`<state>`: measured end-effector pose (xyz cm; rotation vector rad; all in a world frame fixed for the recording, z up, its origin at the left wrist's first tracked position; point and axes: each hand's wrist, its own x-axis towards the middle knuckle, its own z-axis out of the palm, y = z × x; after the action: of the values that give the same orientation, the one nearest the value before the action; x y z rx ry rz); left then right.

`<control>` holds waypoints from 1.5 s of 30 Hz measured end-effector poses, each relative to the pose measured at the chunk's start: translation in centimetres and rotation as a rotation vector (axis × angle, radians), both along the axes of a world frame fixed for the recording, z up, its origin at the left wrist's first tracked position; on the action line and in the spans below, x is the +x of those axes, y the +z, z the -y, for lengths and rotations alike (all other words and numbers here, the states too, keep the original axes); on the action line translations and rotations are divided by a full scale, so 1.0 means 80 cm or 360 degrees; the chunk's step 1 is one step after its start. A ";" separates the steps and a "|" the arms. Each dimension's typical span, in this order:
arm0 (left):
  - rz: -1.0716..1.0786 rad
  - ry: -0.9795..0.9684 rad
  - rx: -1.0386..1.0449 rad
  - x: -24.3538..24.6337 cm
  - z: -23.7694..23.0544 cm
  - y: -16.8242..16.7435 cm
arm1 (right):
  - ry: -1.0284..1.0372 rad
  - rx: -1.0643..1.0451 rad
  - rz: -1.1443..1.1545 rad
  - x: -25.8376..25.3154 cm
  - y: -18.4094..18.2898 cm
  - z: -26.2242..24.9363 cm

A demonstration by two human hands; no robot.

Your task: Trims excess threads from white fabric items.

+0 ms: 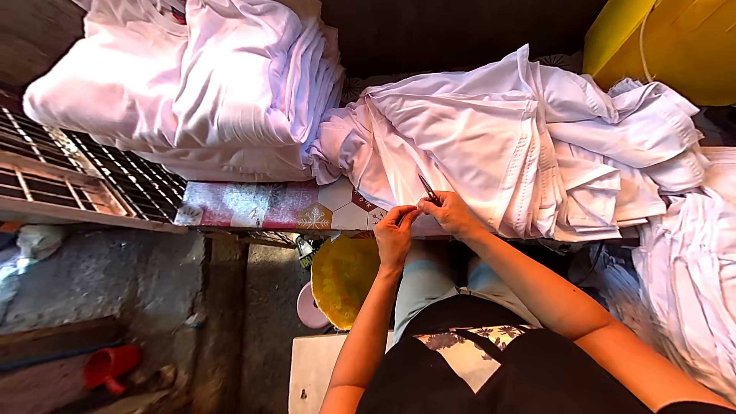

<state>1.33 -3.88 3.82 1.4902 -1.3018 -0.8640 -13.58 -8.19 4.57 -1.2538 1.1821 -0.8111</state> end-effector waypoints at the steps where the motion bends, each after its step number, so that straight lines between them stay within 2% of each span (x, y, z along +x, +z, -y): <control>1: 0.0008 -0.0021 0.0007 0.002 0.001 0.000 | 0.0009 -0.0044 -0.0016 -0.001 0.001 -0.002; 6: -0.0094 -0.0136 0.0118 0.004 0.007 -0.010 | 0.0233 -0.0847 -0.0553 0.000 0.007 -0.002; 9: -0.0101 -0.0100 0.0140 -0.001 0.010 -0.014 | 0.0293 -0.1171 -0.0703 0.007 0.011 0.003; 11: -0.0087 -0.0063 0.0146 -0.004 0.011 -0.015 | 0.0328 -0.1159 -0.0675 0.012 0.016 0.006; 16: 0.0116 -0.0118 0.0004 0.007 0.013 -0.015 | 0.0417 -0.0633 -0.0410 -0.013 0.032 0.038; 23: 0.0323 -0.0170 -0.0299 0.023 0.024 -0.022 | 0.0681 -0.0951 -0.0911 -0.059 0.001 0.045; 26: 0.0325 -0.0201 -0.0398 0.023 0.025 -0.025 | 0.0647 -0.1217 -0.0843 -0.058 -0.022 0.047; 29: 0.0320 -0.0245 -0.0471 0.026 0.027 -0.024 | 0.0642 -0.1317 -0.0684 -0.058 -0.031 0.055; 34: 0.0295 -0.0316 -0.0526 0.034 0.031 -0.027 | 0.0668 -0.1294 -0.0463 -0.058 -0.038 0.063; 45: 0.0366 -0.0302 -0.0570 0.033 0.031 -0.028 | 0.0591 -0.1346 -0.0407 -0.054 -0.043 0.056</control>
<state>3.97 -6.38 1.58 1.2203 -1.6907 -0.5483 -17.92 -12.71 1.11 -2.2473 0.7531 -0.9148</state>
